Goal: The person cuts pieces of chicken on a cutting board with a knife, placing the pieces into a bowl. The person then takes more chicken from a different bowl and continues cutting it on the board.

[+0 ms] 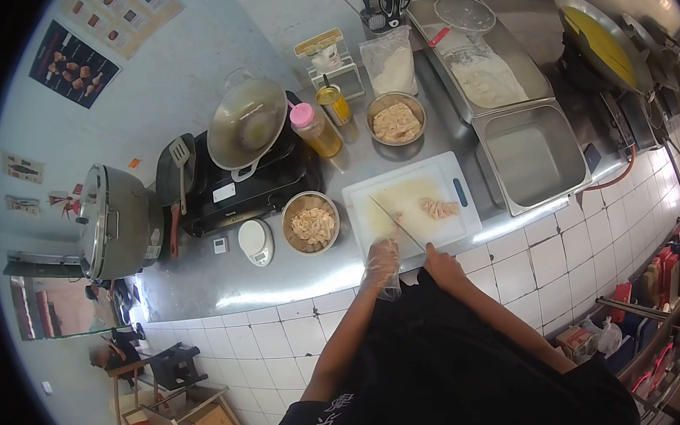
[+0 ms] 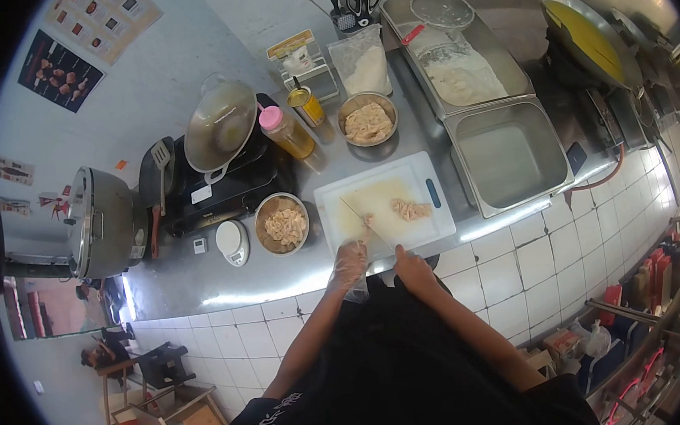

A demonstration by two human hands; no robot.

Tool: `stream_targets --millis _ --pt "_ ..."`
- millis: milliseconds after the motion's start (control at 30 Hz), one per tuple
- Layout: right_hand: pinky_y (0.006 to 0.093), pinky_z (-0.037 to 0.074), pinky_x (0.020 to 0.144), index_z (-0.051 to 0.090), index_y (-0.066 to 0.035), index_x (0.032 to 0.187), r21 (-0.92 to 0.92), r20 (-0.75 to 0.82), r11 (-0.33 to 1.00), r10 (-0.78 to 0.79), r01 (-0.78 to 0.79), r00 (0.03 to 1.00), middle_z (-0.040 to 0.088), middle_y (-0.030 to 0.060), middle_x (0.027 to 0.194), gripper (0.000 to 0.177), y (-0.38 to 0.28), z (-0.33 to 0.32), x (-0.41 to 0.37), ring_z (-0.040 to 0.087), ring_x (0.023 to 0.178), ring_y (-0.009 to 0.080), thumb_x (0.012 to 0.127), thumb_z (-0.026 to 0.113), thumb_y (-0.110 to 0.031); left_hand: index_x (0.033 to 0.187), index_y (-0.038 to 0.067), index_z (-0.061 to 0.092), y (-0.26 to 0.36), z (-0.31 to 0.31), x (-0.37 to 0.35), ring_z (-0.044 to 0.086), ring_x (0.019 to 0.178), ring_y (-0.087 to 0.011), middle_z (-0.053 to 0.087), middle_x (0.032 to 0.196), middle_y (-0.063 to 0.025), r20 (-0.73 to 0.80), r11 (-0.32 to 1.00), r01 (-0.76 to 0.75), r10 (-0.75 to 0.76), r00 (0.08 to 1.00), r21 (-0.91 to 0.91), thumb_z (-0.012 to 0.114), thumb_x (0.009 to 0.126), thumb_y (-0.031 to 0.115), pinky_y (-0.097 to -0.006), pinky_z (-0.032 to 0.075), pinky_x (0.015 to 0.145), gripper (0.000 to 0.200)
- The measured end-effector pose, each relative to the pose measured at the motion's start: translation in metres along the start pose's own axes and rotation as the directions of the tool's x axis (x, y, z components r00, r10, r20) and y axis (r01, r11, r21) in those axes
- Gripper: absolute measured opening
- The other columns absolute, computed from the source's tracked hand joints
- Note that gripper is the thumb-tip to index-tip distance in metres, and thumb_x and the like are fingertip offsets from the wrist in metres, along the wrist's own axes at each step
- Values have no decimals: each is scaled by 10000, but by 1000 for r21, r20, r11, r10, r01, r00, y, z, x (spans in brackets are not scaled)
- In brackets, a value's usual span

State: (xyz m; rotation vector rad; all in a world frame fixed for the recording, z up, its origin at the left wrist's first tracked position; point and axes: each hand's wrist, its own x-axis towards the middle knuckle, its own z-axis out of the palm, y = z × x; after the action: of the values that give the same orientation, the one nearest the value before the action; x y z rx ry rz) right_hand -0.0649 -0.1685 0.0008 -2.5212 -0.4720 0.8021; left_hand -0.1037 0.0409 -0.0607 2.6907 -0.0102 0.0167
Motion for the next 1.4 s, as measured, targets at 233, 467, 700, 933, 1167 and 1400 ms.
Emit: stream_targets --millis 233,467,700,933,1167,1400 --pt "626 533 810 451 -64 1193 70 -68 996 -56 61 996 688 314 874 295 -36 -2 46 672 887 541 939 535 -189 796 11 629 8 -15 -5 622 720 -435 626 760 -245 -67 988 60 -70 995 -145 465 1022 187 -526 482 649 330" --pt "627 522 791 444 -50 1229 96 -102 994 -38 48 994 669 330 864 340 -34 -1 53 663 867 545 959 557 -223 822 24 647 -2 -16 -23 633 726 -423 639 764 -226 8 998 33 -33 999 -59 498 1005 201 -530 492 666 295" --pt "631 519 791 446 -58 1243 71 -115 997 9 -1 993 670 324 878 341 -31 -8 49 666 869 538 968 539 -236 1010 20 734 34 -113 -29 658 714 -408 676 783 -226 55 891 344 -343 938 -295 519 964 218 -509 514 666 296" --pt "655 487 752 446 -57 1245 139 -230 989 79 -48 970 662 332 840 318 19 -57 6 653 835 539 969 537 -187 1158 -3 660 28 -74 12 639 973 -437 675 1041 -274 -112 981 24 -46 993 -195 592 950 248 -500 494 906 333" --pt "631 503 711 418 13 1292 60 -279 982 188 -178 942 661 331 823 394 79 -67 -33 654 822 533 991 533 -214 1183 10 664 50 -68 46 630 1074 -443 673 1121 -280 61 955 96 -82 995 -280 598 928 269 -509 478 961 369" --pt "634 522 669 451 -5 1274 40 -226 991 137 -132 964 679 289 779 366 58 -30 -30 663 717 514 982 525 -212 1005 8 732 37 -97 49 660 990 -440 689 978 -291 253 933 340 -303 919 -119 571 928 309 -498 502 924 350"
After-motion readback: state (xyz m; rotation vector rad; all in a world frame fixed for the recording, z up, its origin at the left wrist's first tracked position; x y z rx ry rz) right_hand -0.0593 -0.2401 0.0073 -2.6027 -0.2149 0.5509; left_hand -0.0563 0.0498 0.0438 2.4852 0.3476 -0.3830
